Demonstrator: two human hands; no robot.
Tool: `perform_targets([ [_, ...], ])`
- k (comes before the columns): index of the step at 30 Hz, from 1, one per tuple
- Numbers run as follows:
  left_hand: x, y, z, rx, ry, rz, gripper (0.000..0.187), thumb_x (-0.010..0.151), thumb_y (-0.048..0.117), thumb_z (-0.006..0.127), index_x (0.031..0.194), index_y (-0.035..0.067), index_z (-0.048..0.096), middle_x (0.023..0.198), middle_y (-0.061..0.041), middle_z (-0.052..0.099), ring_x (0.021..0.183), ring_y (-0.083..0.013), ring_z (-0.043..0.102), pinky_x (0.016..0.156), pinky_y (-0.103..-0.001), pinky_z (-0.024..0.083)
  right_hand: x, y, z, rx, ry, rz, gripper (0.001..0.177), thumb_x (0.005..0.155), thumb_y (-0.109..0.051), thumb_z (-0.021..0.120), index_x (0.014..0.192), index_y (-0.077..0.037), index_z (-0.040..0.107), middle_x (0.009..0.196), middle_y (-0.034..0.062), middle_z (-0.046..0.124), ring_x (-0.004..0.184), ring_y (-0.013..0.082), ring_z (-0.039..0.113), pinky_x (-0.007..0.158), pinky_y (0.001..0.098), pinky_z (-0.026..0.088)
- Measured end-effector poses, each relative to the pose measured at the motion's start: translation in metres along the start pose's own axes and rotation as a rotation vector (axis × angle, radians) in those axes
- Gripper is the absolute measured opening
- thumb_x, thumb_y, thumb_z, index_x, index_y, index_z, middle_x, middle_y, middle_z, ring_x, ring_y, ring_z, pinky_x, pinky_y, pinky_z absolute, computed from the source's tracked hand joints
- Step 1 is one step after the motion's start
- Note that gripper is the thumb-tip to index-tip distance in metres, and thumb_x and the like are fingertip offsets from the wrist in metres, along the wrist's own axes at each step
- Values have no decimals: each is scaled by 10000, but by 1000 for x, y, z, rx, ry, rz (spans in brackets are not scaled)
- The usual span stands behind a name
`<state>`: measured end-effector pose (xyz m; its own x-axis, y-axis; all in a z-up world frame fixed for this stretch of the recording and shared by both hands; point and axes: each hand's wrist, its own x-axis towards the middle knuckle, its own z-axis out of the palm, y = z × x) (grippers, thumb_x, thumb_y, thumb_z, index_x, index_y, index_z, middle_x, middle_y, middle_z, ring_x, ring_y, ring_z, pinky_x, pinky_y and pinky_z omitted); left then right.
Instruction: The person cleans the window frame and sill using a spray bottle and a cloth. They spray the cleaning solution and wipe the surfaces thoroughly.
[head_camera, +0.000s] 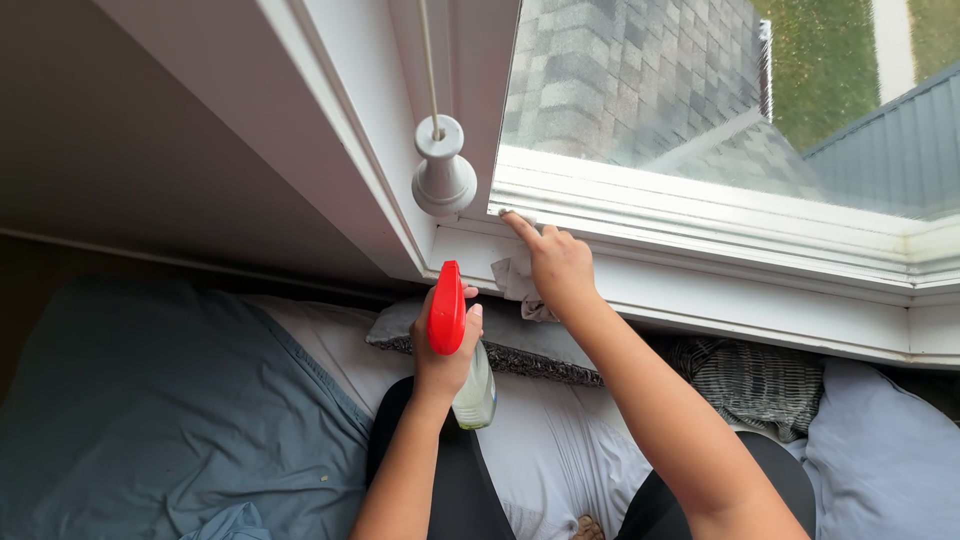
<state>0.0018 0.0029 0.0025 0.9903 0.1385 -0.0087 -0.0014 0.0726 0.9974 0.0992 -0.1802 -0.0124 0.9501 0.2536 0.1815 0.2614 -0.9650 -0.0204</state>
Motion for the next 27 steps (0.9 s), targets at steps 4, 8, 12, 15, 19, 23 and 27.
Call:
perform_targets([
  [4, -2, 3, -1, 47, -2, 56, 336, 889, 37, 677, 1222, 15, 639, 1034, -68, 735, 689, -111, 656, 680, -289, 576, 8, -3, -5, 281, 68, -6, 770, 846, -25, 635, 1517, -362, 467, 858, 61, 633, 790, 260, 674, 685, 404, 543],
  [8, -3, 4, 2, 38, -6, 15, 336, 882, 42, 671, 1215, 23, 628, 1044, -50, 732, 691, -107, 652, 670, -285, 573, 5, -9, -2, 148, -28, 27, 763, 848, -33, 632, 1513, -372, 475, 873, 67, 633, 794, 268, 679, 666, 411, 542],
  [12, -1, 10, 10, 3, 8, 52, 366, 855, 27, 664, 1220, 21, 633, 1044, -47, 724, 699, -106, 652, 655, -287, 570, 4, -6, -10, -42, -36, 68, 712, 873, -71, 637, 1509, -339, 466, 871, 79, 629, 773, 273, 682, 628, 417, 540],
  [15, 1, 12, 8, 56, 11, 31, 350, 858, 36, 674, 1206, 18, 639, 1024, -48, 736, 676, -111, 663, 662, -281, 571, 9, -13, -8, 174, 123, -21, 781, 817, -34, 639, 1523, -312, 452, 878, 94, 627, 756, 294, 676, 623, 408, 545],
  [19, -3, 9, 8, 63, 20, 17, 319, 871, 41, 677, 1186, 9, 634, 1014, -53, 730, 688, -112, 657, 662, -283, 569, 1, -11, 6, 159, 51, -4, 800, 823, -19, 626, 1510, -389, 454, 828, 66, 627, 750, 267, 683, 641, 407, 547],
  [23, 6, 14, 17, 68, 10, 25, 322, 873, 46, 672, 1190, 14, 626, 1018, -52, 730, 693, -112, 663, 661, -288, 580, -10, 26, 2, 37, 55, 42, 796, 847, -31, 620, 1528, -406, 445, 801, 72, 620, 710, 255, 681, 608, 395, 551],
  [27, -1, 8, 18, 127, -11, 42, 282, 885, 47, 681, 1161, 1, 650, 1004, -75, 737, 675, -129, 671, 672, -292, 576, -44, 61, 0, -9, 71, 114, 738, 891, -50, 611, 1520, -404, 454, 774, 70, 613, 680, 248, 672, 577, 395, 546],
])
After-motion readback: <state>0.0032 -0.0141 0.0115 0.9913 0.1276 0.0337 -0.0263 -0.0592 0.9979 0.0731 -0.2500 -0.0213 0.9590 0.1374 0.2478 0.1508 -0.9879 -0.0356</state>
